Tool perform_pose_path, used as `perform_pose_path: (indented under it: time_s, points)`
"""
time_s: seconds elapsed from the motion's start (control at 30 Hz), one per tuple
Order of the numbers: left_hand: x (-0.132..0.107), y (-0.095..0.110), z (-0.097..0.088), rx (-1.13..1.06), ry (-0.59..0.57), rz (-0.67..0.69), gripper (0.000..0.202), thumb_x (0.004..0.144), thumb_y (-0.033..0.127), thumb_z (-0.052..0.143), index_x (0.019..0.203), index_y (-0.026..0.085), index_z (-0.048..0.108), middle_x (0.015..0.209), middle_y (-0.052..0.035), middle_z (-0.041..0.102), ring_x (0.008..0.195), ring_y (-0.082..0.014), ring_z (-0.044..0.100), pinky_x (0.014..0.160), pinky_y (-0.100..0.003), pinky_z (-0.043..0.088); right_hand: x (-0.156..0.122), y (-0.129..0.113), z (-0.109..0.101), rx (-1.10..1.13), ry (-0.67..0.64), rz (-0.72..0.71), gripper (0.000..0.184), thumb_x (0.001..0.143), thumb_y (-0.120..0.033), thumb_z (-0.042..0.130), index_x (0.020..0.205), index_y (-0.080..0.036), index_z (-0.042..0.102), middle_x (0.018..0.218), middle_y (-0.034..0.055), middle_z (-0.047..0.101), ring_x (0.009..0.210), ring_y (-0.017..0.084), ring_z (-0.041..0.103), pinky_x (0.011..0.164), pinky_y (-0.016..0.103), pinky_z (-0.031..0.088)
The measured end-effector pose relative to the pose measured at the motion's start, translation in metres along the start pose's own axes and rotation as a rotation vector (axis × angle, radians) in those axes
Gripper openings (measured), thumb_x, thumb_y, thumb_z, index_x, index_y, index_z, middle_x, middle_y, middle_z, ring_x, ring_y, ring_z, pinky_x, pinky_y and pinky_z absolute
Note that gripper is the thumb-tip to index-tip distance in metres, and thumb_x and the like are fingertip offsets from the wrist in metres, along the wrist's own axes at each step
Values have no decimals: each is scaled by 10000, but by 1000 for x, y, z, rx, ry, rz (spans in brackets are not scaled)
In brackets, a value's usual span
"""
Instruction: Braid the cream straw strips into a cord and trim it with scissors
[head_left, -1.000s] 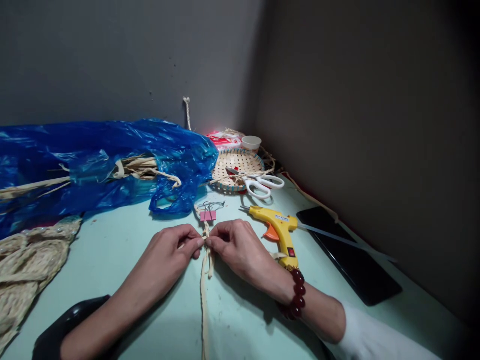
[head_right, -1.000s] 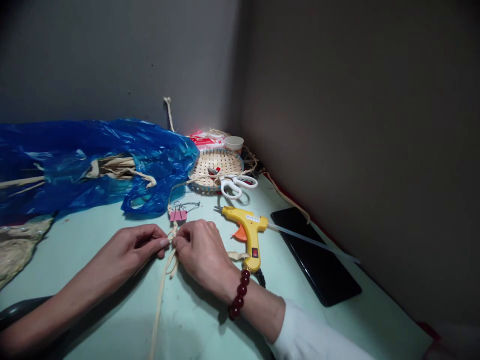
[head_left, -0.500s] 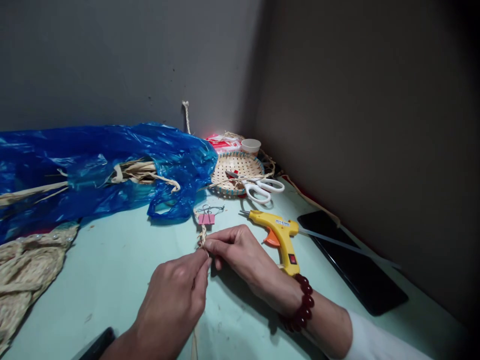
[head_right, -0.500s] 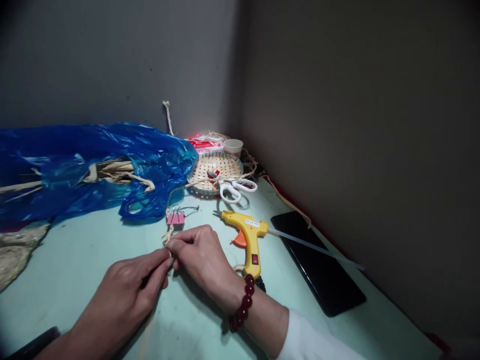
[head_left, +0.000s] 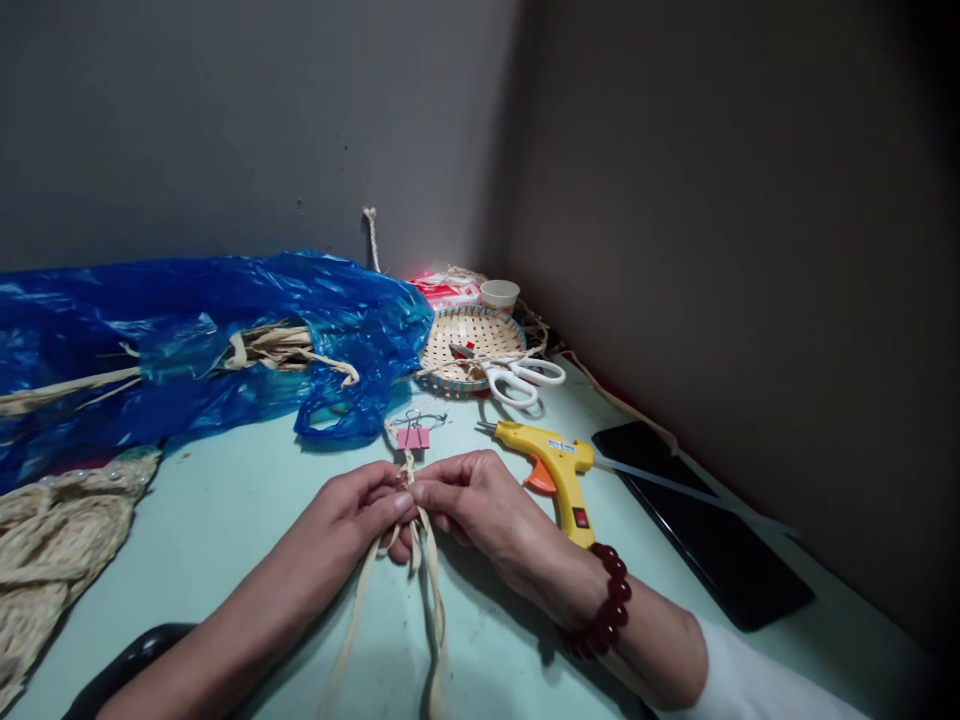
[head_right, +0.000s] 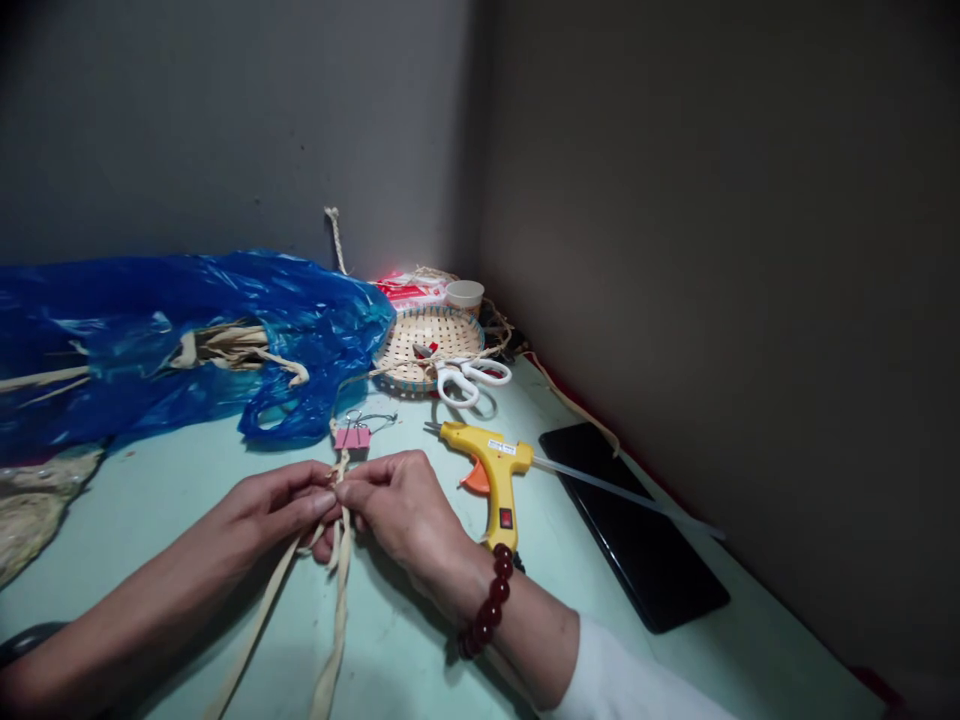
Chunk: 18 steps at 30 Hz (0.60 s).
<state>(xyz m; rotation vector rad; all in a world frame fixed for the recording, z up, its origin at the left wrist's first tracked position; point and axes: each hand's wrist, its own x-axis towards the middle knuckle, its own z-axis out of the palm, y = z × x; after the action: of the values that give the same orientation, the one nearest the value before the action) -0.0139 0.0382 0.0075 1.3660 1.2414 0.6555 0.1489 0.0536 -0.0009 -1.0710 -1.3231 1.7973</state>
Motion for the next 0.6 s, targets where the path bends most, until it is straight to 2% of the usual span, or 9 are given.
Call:
perform_pose_path:
  time_s: [0.13, 0.23, 0.33, 0.4, 0.5, 0.6]
  points:
    - [1, -5, 2, -173, -12, -61, 182, 835, 349, 611, 803, 177, 562, 611, 60, 506, 519, -81, 427, 510, -205, 339, 1, 2, -2, -20, 8, -9, 182, 775, -199, 591, 620, -118, 642, 472, -64, 395, 449, 62, 244, 455, 241, 154]
    - [2, -6, -3, -207, -23, -92, 206, 816, 355, 631, 769, 167, 559, 653, 59, 481, 457, -48, 329, 408, -180, 250, 2, 2, -2, -26, -3, -20, 185, 783, -182, 586, 638, -109, 675, 471, -60, 412, 453, 62, 242, 457, 234, 158]
    - [5, -6, -8, -69, -28, -68, 197, 834, 329, 580, 737, 158, 578, 627, 44, 511, 424, -51, 372, 405, -187, 309, 3, 2, -2, -108, 17, -15, 209, 793, -178, 582, 634, -108, 698, 464, -48, 449, 456, 65, 269, 463, 221, 195]
    - [6, -6, -8, 81, -28, -23, 204, 860, 315, 520, 726, 169, 569, 575, 47, 521, 411, -75, 449, 449, -214, 381, 3, 3, -2, -233, 49, -45, 212, 791, -174, 578, 630, -117, 703, 498, -25, 525, 479, 75, 352, 487, 212, 259]
    - [4, -6, -3, 258, -9, 22, 225, 894, 325, 442, 746, 196, 552, 497, 62, 499, 410, -113, 482, 470, -241, 393, 2, 5, -2, -468, 96, -136, 224, 799, -159, 545, 651, -128, 710, 591, 17, 637, 547, 102, 475, 542, 217, 328]
    - [1, -6, 3, 337, 66, 59, 203, 876, 341, 464, 750, 209, 552, 606, 24, 561, 568, -158, 523, 559, -268, 407, -2, 3, -1, -648, 128, -172, 254, 813, -159, 521, 630, -139, 695, 551, 18, 623, 526, 107, 478, 536, 232, 310]
